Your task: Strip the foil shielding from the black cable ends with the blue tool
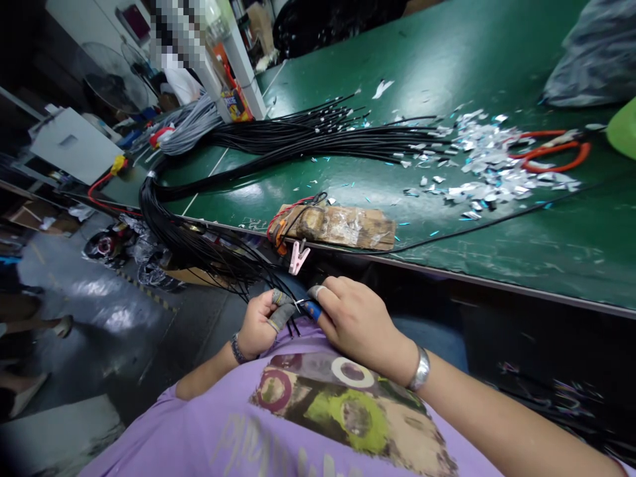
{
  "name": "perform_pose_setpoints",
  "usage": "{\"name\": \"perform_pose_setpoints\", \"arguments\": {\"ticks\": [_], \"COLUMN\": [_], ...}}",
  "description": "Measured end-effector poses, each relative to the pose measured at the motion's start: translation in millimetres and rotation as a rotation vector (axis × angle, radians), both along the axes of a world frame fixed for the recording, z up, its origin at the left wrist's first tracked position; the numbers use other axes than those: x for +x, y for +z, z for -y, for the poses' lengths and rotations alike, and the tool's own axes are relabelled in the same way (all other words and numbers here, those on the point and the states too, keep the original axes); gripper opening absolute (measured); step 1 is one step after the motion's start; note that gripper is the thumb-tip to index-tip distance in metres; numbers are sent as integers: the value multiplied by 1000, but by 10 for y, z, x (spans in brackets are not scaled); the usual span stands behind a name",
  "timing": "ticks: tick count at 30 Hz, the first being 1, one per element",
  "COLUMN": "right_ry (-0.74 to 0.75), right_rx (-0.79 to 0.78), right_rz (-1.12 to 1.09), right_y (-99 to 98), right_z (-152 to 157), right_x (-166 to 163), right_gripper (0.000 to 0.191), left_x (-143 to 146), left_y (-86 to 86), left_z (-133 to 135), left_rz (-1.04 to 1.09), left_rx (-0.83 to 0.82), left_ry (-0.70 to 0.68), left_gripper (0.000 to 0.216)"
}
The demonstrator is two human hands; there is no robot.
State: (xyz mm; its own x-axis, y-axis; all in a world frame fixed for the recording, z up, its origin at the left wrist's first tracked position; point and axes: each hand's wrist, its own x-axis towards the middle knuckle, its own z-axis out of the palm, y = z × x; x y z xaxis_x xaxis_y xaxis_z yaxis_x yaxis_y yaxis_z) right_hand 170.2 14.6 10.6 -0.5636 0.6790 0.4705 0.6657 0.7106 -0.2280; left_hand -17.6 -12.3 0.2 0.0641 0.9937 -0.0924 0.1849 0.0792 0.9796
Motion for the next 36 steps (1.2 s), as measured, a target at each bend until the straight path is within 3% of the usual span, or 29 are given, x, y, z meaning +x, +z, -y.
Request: {"name": "perform_pose_setpoints", "arguments": {"ticks": [8, 17, 20, 28, 32, 34, 36], "right_ry": [24, 38, 59, 154, 63, -6, -6], "right_rx": [60, 124, 142, 195, 32, -201, -539], "right_rz": [-6, -25, -38, 3, 31, -72, -272], "right_y": [-32, 0, 4, -14, -67, -114, -152], "right_z": [-25, -45, -59, -87, -113, -142, -169], "right_x": [-8, -17, -12, -6, -18, -7, 7], "right_gripper": [24, 32, 37, 36, 28, 27, 29], "left_x": [-21, 18, 36, -29, -42, -32, -20], "left_y": [-55, 24, 68, 55, 34, 34, 35], "left_z": [21, 11, 11, -56, -64, -44, -18], "left_rz": [-77, 0, 65, 421, 410, 307, 164], "left_rx": [90, 1, -88, -527, -555, -477, -299], "left_ry": [-47, -39, -25, -126, -154, -156, -137], "left_gripper": [26, 32, 37, 47, 48, 46, 40]}}
